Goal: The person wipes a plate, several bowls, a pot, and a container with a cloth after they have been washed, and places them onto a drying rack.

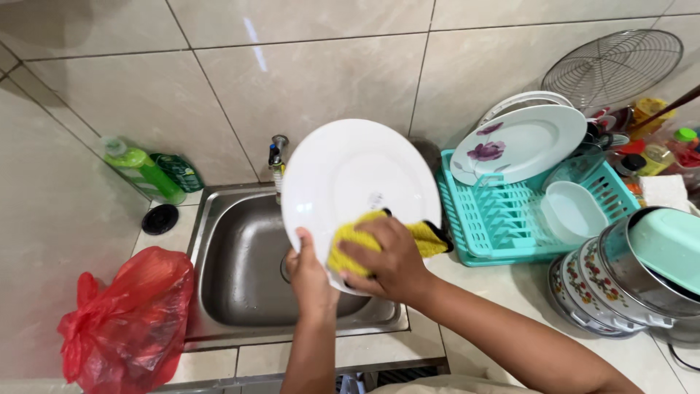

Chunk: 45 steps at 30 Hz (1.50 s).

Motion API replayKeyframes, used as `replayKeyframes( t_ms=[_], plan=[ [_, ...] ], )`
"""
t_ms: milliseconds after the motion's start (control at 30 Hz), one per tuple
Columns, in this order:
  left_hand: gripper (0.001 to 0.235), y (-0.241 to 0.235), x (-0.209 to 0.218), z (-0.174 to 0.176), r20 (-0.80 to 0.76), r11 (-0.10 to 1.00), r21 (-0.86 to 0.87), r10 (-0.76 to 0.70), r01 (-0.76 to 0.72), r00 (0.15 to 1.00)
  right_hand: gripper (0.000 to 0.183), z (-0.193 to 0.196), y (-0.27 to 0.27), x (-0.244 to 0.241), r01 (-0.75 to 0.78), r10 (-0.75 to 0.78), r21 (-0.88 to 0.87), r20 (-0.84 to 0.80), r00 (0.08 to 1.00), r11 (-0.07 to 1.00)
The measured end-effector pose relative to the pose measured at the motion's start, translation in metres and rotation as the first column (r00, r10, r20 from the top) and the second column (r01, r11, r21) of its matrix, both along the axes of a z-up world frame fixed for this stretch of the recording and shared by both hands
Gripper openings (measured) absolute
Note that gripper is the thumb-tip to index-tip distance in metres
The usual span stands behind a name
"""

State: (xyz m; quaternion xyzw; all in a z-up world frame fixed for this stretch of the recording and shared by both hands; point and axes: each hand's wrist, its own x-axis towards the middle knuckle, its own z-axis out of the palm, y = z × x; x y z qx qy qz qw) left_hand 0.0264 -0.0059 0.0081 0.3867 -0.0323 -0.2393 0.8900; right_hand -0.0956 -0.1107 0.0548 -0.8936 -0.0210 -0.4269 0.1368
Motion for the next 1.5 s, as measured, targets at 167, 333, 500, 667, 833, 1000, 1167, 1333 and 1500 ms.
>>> replayKeyframes(
  t_ms=[167,333,500,667,833,1000,1167,1333,1500],
  plan=[
    [0.055,0.023,0.011,0.022,-0.012,0.989,-0.131,0.063,-0.064,0.998,0.052,-0.042,-0.049,-0.032,0.093,-0.085,-0.114,0.072,0.994,0.989],
    [0.052,0.039,0.010,0.024,0.101,0.995,-0.096,-0.006,0.015,0.995,0.051,-0.029,-0.095,-0.021,0.329,-0.330,0.228,-0.035,0.943,0.916],
    [0.046,0.048,-0.005,0.012,0.298,0.993,0.015,-0.114,0.114,0.948,0.031,0.017,-0.097,0.000,0.367,-0.424,0.421,0.046,0.905,0.830],
    [0.031,0.052,-0.016,-0.004,0.562,0.986,0.163,-0.123,0.037,0.818,0.036,0.047,-0.055,0.009,0.222,-0.337,0.424,0.220,0.915,0.878],
    [0.025,0.032,-0.011,-0.047,0.392,0.987,0.126,-0.139,0.097,0.909,0.055,0.022,0.010,-0.001,0.052,-0.058,0.035,0.197,0.979,0.998],
    [0.025,0.042,-0.008,-0.017,0.189,1.000,0.007,-0.009,0.007,0.982,0.055,-0.011,-0.011,-0.029,-0.103,0.113,-0.112,0.087,0.990,0.988],
    [0.026,0.052,-0.015,0.004,0.334,0.996,-0.066,-0.039,0.064,0.942,0.058,0.005,-0.080,-0.030,0.305,-0.335,0.184,0.162,0.928,0.934],
    [0.027,0.032,-0.029,-0.008,0.359,0.996,0.041,-0.091,0.082,0.929,0.041,0.040,-0.074,-0.012,0.274,-0.367,0.475,0.112,0.924,0.836],
    [0.027,0.016,-0.036,-0.013,0.445,0.988,0.103,-0.148,0.113,0.883,0.047,0.045,-0.024,-0.005,0.231,-0.264,0.187,0.172,0.949,0.955]
  ],
)
